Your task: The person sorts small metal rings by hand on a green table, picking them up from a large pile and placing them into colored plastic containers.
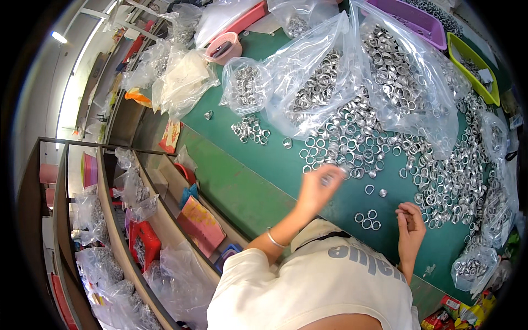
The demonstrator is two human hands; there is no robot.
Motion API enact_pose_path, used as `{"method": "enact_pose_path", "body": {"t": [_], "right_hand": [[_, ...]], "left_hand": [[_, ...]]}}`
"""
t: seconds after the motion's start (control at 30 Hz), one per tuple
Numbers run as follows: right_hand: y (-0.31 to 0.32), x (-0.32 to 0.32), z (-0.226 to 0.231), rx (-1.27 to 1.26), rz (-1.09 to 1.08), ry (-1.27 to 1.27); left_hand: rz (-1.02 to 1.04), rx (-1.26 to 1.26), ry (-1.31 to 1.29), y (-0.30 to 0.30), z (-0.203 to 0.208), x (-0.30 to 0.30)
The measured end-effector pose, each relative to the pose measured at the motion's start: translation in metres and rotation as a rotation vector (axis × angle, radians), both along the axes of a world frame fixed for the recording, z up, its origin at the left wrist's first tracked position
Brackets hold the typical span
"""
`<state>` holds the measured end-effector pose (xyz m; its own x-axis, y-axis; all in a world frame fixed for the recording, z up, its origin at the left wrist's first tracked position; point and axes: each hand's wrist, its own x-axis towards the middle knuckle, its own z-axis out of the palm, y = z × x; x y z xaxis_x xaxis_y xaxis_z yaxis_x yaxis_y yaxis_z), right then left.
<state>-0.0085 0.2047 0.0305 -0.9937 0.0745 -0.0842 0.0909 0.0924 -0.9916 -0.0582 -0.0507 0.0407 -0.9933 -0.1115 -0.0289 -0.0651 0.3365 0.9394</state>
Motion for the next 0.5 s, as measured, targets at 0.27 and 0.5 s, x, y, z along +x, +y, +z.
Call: {"method": "enact_pose_path", "body": {"t": [0.27,0.5], "right_hand": [[0.003,0.000,0.001,0.191,0.036,0.059],[0.034,0.008,0.000,0.376,-0.208,0.131]], "left_hand": [[0.577,-0.552,0.125,-0.129,-0.045,-0.024],[0.576,-0.689,0.222,-0.129,-0.050,-0.026]]}}
